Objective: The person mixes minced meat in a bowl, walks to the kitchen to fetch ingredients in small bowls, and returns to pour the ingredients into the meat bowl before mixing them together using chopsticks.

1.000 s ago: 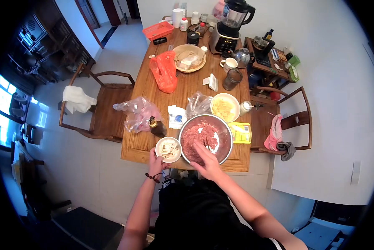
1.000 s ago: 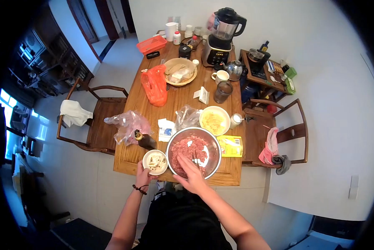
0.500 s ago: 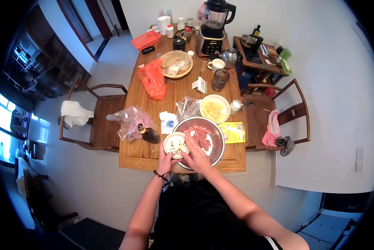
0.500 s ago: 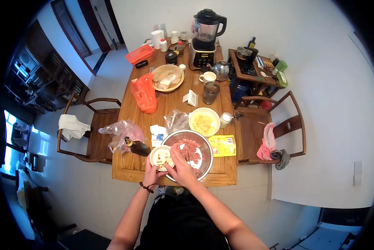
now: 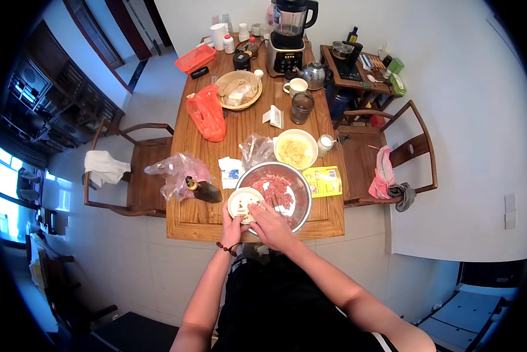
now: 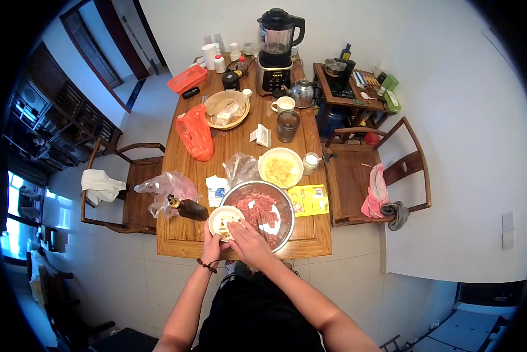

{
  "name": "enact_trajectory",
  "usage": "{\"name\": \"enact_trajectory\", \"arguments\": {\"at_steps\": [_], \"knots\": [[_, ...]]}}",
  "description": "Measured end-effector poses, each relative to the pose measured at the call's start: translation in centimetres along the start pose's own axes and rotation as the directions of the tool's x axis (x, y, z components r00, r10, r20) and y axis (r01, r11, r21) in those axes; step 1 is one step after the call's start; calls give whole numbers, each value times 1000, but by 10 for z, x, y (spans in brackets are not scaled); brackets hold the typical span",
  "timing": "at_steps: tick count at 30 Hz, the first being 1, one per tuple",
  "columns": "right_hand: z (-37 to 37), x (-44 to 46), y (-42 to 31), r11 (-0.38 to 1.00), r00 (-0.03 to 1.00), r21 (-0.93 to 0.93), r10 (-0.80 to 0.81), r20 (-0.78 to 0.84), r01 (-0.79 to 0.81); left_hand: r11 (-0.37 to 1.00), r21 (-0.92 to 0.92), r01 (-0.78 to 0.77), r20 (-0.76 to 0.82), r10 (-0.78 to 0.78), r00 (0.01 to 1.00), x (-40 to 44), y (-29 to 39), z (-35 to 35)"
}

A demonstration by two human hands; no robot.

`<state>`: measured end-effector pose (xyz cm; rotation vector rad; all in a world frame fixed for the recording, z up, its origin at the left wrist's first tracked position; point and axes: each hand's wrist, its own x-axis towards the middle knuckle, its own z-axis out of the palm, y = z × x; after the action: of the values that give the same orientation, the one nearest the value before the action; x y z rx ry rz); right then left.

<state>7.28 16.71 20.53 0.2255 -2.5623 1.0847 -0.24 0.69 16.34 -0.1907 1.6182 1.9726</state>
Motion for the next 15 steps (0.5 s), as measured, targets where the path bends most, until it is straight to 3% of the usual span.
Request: {"name": "enact_trajectory", "arguments": {"at_steps": [2,4,5,7,11,15], "knots": [[-2,-1,0,999,1000,37,-7,10,7,1000,-22,6,-3,-6,1000,-1,0,1],[-6,3,2,996,985,78,55,-163,-43,996,-79,-33,32,36,999,0,-1,2],[-6,3,6,996,985,79,56,-161,-44,996,-79,-31,31,34,999,-1,-3,2],[-7,8,15,971,939,125,231,-256,-204,998,-53,-33,44,36,998,-3,3,4],[-1,9,18,974,974,146,191,-122,-172,999,-23,-43,44,44,998,0,-1,4],[12,7,14,987,980,51,158,-124,-152,997,-39,-61,49,62,997,4,-2,2]]}}
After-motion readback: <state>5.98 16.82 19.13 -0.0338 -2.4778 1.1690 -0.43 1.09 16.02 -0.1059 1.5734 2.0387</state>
